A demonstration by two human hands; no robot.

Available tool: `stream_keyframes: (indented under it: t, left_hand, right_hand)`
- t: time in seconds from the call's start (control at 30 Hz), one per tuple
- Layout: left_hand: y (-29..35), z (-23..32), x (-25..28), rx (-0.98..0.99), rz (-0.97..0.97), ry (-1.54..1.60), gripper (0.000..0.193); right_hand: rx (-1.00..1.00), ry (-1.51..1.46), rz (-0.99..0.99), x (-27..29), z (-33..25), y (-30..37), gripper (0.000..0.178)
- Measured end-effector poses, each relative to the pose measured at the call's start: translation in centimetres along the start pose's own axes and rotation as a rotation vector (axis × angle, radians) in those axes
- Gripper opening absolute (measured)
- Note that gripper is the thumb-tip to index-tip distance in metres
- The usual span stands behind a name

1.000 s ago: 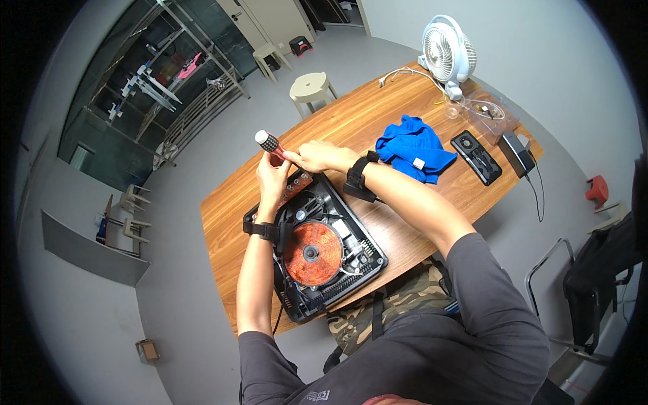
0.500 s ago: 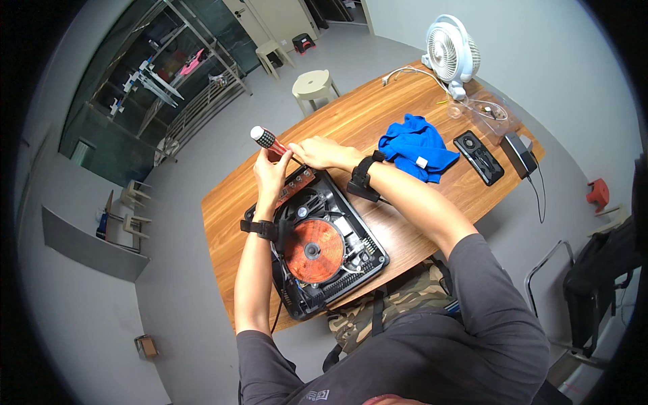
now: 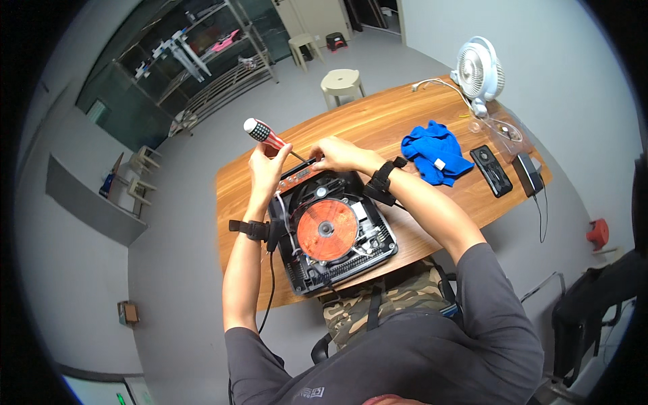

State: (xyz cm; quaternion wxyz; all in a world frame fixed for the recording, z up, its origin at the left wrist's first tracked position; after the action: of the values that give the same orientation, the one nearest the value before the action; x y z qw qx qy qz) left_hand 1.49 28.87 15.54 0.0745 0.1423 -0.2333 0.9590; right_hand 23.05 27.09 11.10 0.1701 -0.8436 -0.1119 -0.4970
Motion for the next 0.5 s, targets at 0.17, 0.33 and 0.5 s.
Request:
stream_keyframes:
  t: [0.17, 0.33, 0.5]
  left_hand:
    - [1.8, 0.0, 3.4, 0.011, 0.051, 0.018, 0.033]
    - [4.3, 0.2, 7.1, 0.024, 0.103, -0.016, 0.031]
    - [6.6, -0.2, 11.8, 0.045, 0.213, -0.045, 0.033]
  right_hand:
    - [0.096, -0.042, 0.085, -2.1, -3.5, -1.1, 0.030]
    - [0.120, -0.087, 0.053, -3.8, -7.4, -2.0, 0.023]
    - [0.133, 0.000, -0.039, -5.9, -11.1, -2.8, 0.021]
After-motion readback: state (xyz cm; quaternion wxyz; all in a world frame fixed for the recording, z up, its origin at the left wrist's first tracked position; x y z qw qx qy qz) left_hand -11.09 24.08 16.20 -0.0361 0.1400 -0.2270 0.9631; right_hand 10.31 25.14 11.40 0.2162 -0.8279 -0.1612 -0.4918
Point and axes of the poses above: each hand's wrist, its own y-axis away from the middle knuckle, its own x-axis out of the back of the hand, z = x × y, the point moved 1 cm from there along -y, towards the middle knuckle, and after that the axes turned 13 degrees about y, right-handed, at the moved point
